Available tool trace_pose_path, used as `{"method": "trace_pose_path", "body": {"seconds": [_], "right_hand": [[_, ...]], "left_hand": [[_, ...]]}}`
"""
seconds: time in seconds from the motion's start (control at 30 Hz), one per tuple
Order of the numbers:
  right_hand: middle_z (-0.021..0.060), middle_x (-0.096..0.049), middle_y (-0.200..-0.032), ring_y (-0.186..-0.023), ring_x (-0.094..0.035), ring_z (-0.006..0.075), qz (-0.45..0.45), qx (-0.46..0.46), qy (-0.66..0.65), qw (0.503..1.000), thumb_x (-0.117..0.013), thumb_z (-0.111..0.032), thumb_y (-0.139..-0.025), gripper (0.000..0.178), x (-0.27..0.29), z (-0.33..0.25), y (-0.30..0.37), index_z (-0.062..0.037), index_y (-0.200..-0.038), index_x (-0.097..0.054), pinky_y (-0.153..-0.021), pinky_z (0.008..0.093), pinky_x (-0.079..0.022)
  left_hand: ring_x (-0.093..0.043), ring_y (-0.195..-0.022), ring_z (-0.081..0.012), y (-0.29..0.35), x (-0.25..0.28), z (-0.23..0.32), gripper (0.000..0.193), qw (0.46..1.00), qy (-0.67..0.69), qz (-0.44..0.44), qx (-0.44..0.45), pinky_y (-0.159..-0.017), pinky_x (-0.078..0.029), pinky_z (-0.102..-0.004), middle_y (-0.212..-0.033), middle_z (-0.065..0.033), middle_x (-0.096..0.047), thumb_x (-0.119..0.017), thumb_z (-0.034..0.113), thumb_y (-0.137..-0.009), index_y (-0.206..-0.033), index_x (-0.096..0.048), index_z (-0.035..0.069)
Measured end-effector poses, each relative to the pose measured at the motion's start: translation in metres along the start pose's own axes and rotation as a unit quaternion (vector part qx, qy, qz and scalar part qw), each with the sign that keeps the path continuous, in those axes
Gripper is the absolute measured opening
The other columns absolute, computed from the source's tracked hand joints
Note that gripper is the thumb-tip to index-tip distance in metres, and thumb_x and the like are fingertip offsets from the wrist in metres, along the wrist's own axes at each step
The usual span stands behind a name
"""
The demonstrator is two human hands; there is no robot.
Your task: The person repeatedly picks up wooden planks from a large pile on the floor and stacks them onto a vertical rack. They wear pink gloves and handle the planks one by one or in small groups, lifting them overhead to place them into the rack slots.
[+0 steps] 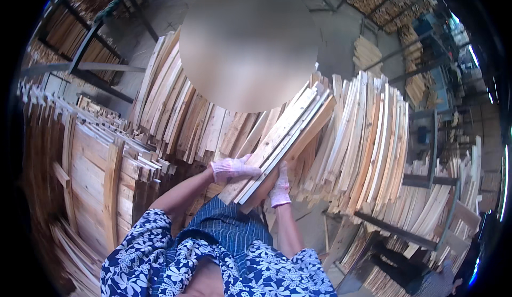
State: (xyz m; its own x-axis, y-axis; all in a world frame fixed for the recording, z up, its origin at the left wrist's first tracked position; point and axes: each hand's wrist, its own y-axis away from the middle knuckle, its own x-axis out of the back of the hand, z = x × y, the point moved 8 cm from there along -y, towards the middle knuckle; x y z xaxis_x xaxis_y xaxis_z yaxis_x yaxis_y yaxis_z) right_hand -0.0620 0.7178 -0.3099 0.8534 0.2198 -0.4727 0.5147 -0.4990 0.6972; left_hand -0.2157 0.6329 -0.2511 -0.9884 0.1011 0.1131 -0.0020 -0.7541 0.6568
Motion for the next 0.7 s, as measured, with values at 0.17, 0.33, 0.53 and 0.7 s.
{"method": "trace_pose_path", "body": {"seconds": [0.17, 0.33, 0.53, 0.7], "right_hand": [[0.0115, -0.051, -0.151, -0.133, -0.052, 0.0303, -0.084, 0.067, 0.104, 0.989, -0.048, -0.063, -0.1, 0.076, -0.027, -0.005, 0.051, -0.0075, -0.151, -0.044, -0.115, 0.0423, -0.043], [0.0183, -0.041, -0.154, -0.138, -0.045, 0.0312, -0.153, 0.113, 0.221, 0.957, -0.05, -0.068, -0.098, 0.088, -0.08, 0.006, 0.09, -0.0039, -0.156, -0.035, -0.115, 0.0441, -0.04], [0.0214, -0.042, -0.152, -0.136, -0.047, 0.0333, -0.307, 0.112, 0.359, 0.874, -0.058, -0.059, -0.096, 0.091, -0.226, 0.037, 0.189, -0.0002, -0.158, -0.028, -0.113, 0.0444, -0.04], [0.0146, -0.052, -0.142, -0.126, -0.058, 0.0243, -0.559, 0.028, 0.354, 0.749, -0.061, -0.032, -0.102, 0.069, -0.361, 0.125, 0.251, -0.0016, -0.156, -0.03, -0.106, 0.0386, -0.051]], "left_hand": [[-0.067, -0.111, -0.0341, 0.089, -0.022, 0.0, 0.104, 0.992, 0.102, 0.056, 0.044, -0.093, -0.054, -0.0389, -0.127, -0.0256, -0.066, -0.069, 0.064, -0.074, -0.156, -0.038, 0.006], [-0.056, -0.13, -0.0346, 0.118, -0.041, -0.038, 0.1, 0.962, 0.191, 0.176, -0.081, -0.111, -0.044, -0.0415, -0.145, -0.0233, -0.054, -0.076, 0.056, -0.076, -0.155, -0.037, 0.009], [-0.044, -0.141, -0.0266, 0.283, -0.036, -0.043, 0.106, 0.8, 0.371, 0.377, -0.284, -0.117, -0.037, -0.0384, -0.15, -0.0185, -0.047, -0.084, 0.036, -0.08, -0.159, -0.021, 0.002], [-0.057, -0.128, -0.0286, 0.463, -0.013, -0.063, 0.114, 0.717, 0.354, 0.561, -0.216, -0.106, -0.048, -0.0387, -0.133, -0.0222, -0.059, -0.085, 0.054, -0.077, -0.155, -0.023, -0.001]]}}
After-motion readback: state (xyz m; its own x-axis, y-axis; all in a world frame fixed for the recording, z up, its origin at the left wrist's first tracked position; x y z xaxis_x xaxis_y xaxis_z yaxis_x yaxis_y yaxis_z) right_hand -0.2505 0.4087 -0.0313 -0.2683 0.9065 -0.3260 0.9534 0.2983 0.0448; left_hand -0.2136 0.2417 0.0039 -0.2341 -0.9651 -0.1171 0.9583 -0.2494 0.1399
